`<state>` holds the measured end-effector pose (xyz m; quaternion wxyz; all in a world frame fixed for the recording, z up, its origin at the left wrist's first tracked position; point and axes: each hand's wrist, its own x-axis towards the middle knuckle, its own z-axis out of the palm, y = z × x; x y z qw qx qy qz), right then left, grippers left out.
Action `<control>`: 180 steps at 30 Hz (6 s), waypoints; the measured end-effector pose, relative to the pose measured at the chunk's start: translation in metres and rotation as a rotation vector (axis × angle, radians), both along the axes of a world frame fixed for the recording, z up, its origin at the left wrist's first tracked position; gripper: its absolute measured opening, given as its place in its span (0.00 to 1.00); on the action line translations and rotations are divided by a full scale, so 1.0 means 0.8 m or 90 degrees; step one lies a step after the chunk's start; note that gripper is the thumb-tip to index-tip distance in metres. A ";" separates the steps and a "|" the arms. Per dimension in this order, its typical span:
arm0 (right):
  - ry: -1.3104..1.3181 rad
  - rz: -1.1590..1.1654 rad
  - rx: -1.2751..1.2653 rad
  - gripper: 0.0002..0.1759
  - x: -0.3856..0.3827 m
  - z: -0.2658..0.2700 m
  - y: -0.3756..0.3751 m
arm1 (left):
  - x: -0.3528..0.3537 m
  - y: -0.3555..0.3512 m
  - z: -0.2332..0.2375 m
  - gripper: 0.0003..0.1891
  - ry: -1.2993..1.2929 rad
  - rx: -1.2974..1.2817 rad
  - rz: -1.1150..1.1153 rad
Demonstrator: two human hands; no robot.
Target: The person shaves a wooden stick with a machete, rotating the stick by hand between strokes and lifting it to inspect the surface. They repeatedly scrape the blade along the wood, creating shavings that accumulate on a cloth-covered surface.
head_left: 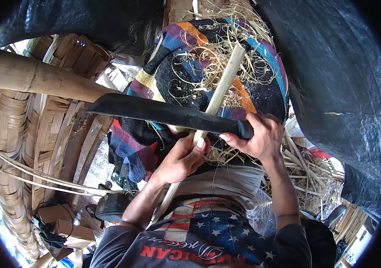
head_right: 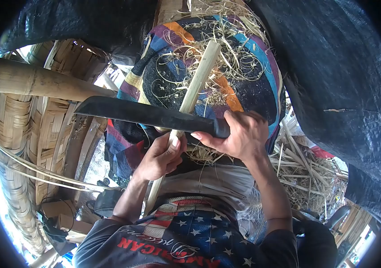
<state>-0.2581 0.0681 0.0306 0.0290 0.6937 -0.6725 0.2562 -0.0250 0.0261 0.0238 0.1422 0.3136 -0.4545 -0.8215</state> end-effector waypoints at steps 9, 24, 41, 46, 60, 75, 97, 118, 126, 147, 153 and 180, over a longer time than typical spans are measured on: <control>0.037 0.047 -0.044 0.42 -0.012 -0.019 -0.011 | -0.006 0.008 -0.002 0.19 -0.027 -0.055 0.014; 0.110 -0.118 -0.039 0.42 -0.096 -0.040 -0.007 | 0.015 0.002 0.005 0.18 -0.049 0.042 0.049; 0.114 -0.296 0.039 0.45 -0.101 -0.011 -0.044 | 0.039 0.033 0.005 0.18 -0.073 -0.030 -0.013; -0.052 -0.525 0.149 0.48 -0.167 -0.009 -0.046 | 0.059 0.023 0.016 0.21 -0.093 -0.007 0.011; -0.868 -0.207 0.293 0.19 -0.032 -0.004 0.042 | 0.027 -0.002 -0.009 0.23 0.030 0.087 0.040; 0.029 0.059 -0.053 0.12 0.006 -0.045 0.013 | 0.017 0.015 0.008 0.18 -0.053 -0.020 0.031; 0.054 -0.485 -0.018 0.11 -0.149 -0.028 -0.029 | 0.042 0.024 -0.005 0.20 -0.047 0.000 0.057; 0.055 0.106 -0.114 0.12 -0.045 -0.049 -0.022 | 0.016 0.020 -0.004 0.20 -0.195 -0.273 0.057; 0.077 -0.198 -0.067 0.14 -0.106 -0.055 -0.027 | 0.030 0.018 0.007 0.19 -0.101 -0.048 0.033; -0.015 0.037 -0.037 0.16 0.004 -0.047 0.024 | 0.018 0.001 -0.006 0.17 -0.004 0.036 0.047; 0.028 0.081 -0.054 0.20 -0.007 -0.049 0.020 | 0.017 0.005 0.002 0.16 -0.021 0.032 0.045; -0.009 -0.001 -0.087 0.14 -0.003 -0.053 0.029 | 0.032 -0.005 -0.016 0.18 0.080 0.161 0.041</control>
